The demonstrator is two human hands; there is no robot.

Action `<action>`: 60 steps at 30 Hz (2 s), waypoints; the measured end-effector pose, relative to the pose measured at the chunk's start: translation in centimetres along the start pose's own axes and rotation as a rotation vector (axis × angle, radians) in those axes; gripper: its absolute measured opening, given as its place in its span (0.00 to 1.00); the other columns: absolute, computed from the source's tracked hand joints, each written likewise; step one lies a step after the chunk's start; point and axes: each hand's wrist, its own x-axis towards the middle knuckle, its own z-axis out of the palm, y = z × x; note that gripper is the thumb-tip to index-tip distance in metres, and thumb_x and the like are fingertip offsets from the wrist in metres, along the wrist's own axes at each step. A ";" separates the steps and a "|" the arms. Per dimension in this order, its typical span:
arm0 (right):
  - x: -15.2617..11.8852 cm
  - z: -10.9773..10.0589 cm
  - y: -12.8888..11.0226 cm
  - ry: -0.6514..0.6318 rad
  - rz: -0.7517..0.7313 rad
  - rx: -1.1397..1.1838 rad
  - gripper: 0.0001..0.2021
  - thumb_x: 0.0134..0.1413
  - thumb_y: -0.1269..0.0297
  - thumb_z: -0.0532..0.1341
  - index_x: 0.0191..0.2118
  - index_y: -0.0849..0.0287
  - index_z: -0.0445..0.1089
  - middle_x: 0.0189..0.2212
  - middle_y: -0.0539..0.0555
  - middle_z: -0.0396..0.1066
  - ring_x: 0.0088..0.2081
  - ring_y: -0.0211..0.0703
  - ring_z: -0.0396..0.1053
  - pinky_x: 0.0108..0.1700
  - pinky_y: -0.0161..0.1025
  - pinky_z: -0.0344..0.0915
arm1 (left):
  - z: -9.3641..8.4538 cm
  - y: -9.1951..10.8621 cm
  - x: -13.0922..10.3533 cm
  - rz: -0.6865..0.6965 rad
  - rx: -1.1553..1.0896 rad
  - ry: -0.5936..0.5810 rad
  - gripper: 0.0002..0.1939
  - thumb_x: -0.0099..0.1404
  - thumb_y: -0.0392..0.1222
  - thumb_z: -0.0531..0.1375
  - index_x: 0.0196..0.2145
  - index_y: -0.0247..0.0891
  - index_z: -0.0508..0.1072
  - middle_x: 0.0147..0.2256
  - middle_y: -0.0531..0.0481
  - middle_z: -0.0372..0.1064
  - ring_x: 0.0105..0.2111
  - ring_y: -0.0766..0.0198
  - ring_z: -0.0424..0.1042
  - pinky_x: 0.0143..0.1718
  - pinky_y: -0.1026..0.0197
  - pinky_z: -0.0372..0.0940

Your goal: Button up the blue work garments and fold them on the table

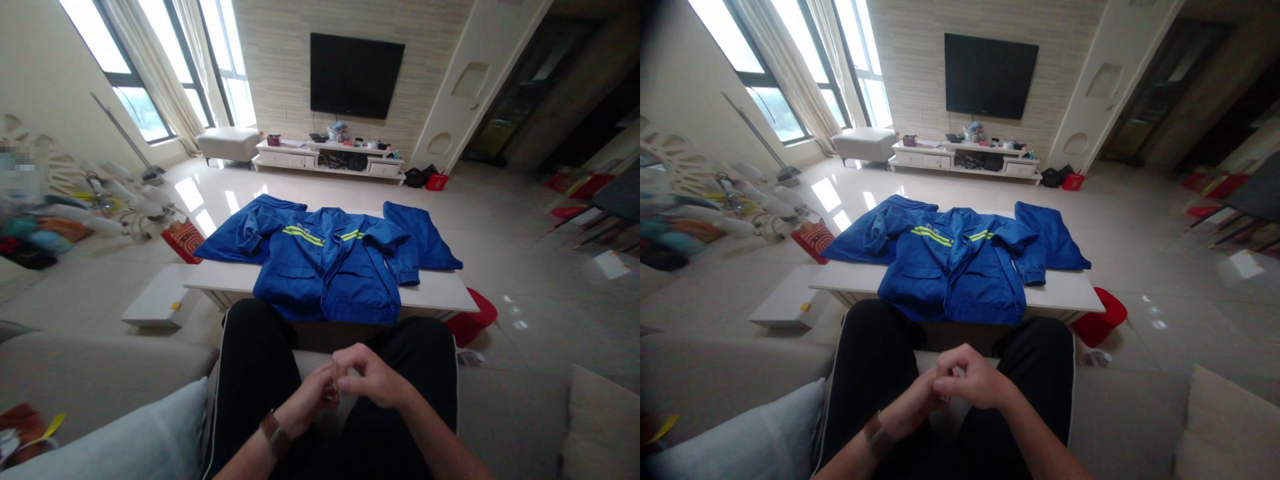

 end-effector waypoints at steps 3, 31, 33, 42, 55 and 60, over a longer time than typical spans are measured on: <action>1.3 -3.1 1.7 0.189 0.231 -0.490 0.12 0.59 0.62 0.64 0.26 0.59 0.71 0.27 0.49 0.68 0.30 0.37 0.65 0.35 0.35 0.59 | -1.5 1.6 3.3 -0.036 -0.060 0.131 0.03 0.65 0.37 0.61 0.37 0.36 0.73 0.33 0.47 0.74 0.26 0.66 0.72 0.28 0.66 0.63; 7.3 -15.8 10.3 0.847 0.060 -0.336 0.12 0.59 0.59 0.60 0.47 0.56 0.68 0.29 0.47 0.69 0.29 0.40 0.66 0.34 0.36 0.61 | -2.1 3.0 20.0 0.187 -0.633 0.544 0.06 0.65 0.28 0.65 0.38 0.35 0.75 0.38 0.44 0.80 0.36 0.63 0.80 0.47 0.58 0.74; 6.9 -15.2 9.6 0.870 -0.010 -0.379 0.13 0.60 0.60 0.60 0.49 0.56 0.69 0.30 0.48 0.70 0.30 0.40 0.66 0.35 0.37 0.63 | -1.9 2.8 18.2 0.246 -0.650 0.493 0.08 0.64 0.28 0.66 0.39 0.37 0.74 0.40 0.45 0.80 0.39 0.62 0.80 0.49 0.56 0.74; 4.4 -11.8 10.1 0.978 -0.072 -0.455 0.16 0.58 0.57 0.64 0.48 0.58 0.77 0.34 0.52 0.73 0.34 0.41 0.69 0.38 0.39 0.67 | -2.5 2.1 14.1 0.460 -0.622 0.351 0.16 0.54 0.26 0.73 0.37 0.37 0.75 0.39 0.49 0.81 0.40 0.65 0.80 0.54 0.58 0.71; 5.8 -8.1 14.9 0.792 0.125 -0.289 0.18 0.49 0.48 0.66 0.34 0.60 0.79 0.33 0.56 0.79 0.36 0.47 0.73 0.45 0.45 0.69 | -2.0 1.5 13.5 0.455 -0.581 0.251 0.18 0.48 0.28 0.75 0.35 0.35 0.76 0.36 0.49 0.81 0.38 0.65 0.79 0.52 0.58 0.71; 5.5 -7.5 15.7 0.710 0.159 -0.278 0.18 0.46 0.48 0.68 0.32 0.61 0.79 0.28 0.54 0.77 0.31 0.44 0.71 0.39 0.41 0.68 | -2.1 1.4 13.8 0.430 -0.565 0.237 0.14 0.49 0.28 0.75 0.32 0.33 0.77 0.33 0.48 0.80 0.35 0.65 0.79 0.51 0.57 0.71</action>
